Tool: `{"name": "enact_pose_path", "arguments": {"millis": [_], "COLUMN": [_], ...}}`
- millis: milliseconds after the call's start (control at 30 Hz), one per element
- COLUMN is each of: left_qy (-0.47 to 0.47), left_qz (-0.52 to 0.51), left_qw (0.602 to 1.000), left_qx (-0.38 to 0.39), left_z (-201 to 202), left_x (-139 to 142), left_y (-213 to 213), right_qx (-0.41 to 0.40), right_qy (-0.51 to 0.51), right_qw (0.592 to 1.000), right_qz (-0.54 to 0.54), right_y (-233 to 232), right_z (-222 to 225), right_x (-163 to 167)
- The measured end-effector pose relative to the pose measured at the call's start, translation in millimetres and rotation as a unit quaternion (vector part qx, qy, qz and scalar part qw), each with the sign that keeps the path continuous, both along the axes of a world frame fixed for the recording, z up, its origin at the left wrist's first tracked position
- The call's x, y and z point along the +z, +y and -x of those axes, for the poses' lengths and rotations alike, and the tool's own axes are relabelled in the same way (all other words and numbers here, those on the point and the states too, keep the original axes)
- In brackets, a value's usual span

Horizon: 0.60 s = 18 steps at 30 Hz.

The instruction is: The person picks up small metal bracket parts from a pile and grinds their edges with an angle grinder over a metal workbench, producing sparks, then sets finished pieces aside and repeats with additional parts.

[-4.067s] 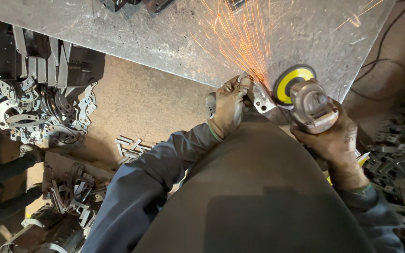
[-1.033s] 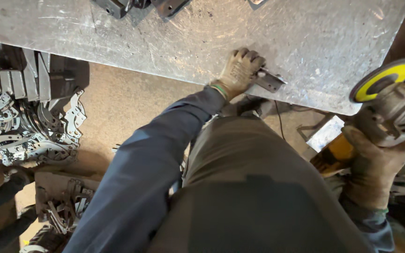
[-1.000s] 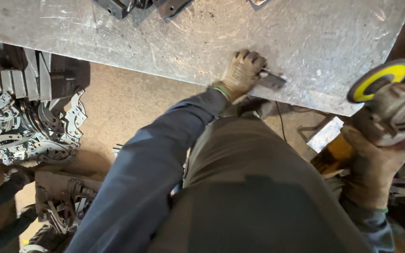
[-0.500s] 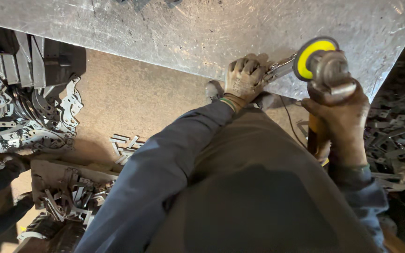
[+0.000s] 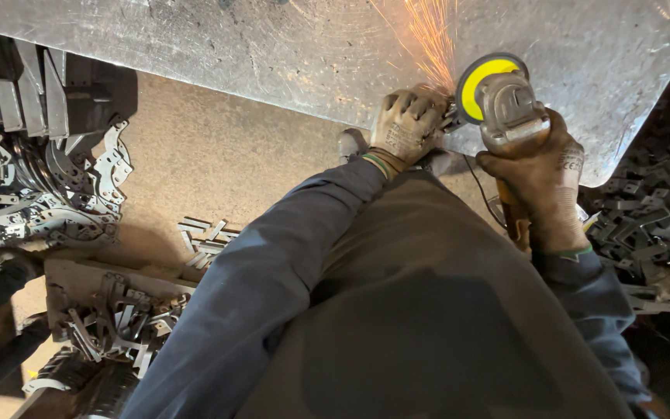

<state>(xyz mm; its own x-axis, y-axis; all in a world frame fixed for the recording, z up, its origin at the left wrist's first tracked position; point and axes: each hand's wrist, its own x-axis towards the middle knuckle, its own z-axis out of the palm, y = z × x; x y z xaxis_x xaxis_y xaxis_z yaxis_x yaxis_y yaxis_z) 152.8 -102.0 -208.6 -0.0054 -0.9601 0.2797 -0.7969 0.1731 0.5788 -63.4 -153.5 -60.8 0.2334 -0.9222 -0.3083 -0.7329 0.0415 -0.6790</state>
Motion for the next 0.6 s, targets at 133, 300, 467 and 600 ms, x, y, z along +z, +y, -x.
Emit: {"name": "enact_pose_path", "arguments": {"millis": [133,300,467,600], "left_qy": [-0.009,-0.008,-0.021,-0.014], "left_qz": [0.025,0.033,0.02,0.014], "left_qw": [1.0,0.999,1.0,1.0], "left_qx": [-0.002,0.007,-0.004,-0.009], "left_z": [20.1,2.9,-15.0,-15.7], "left_x": [9.9,-0.1,-3.1,-1.1], "left_y": [12.4,-0.7,-10.7,-9.2], "right_qx": [0.017,0.056,0.041,0.07], "right_qy": [0.024,0.07,0.073,0.117], "right_qw": [0.999,0.994,0.996,0.988], "right_qz": [0.037,0.065,0.042,0.079], "right_y": [12.8,-5.0,-17.8,-18.6], "right_z": [18.9,-4.5,-25.3,-28.0], "right_x": [17.7,9.4,9.1,10.1]}}
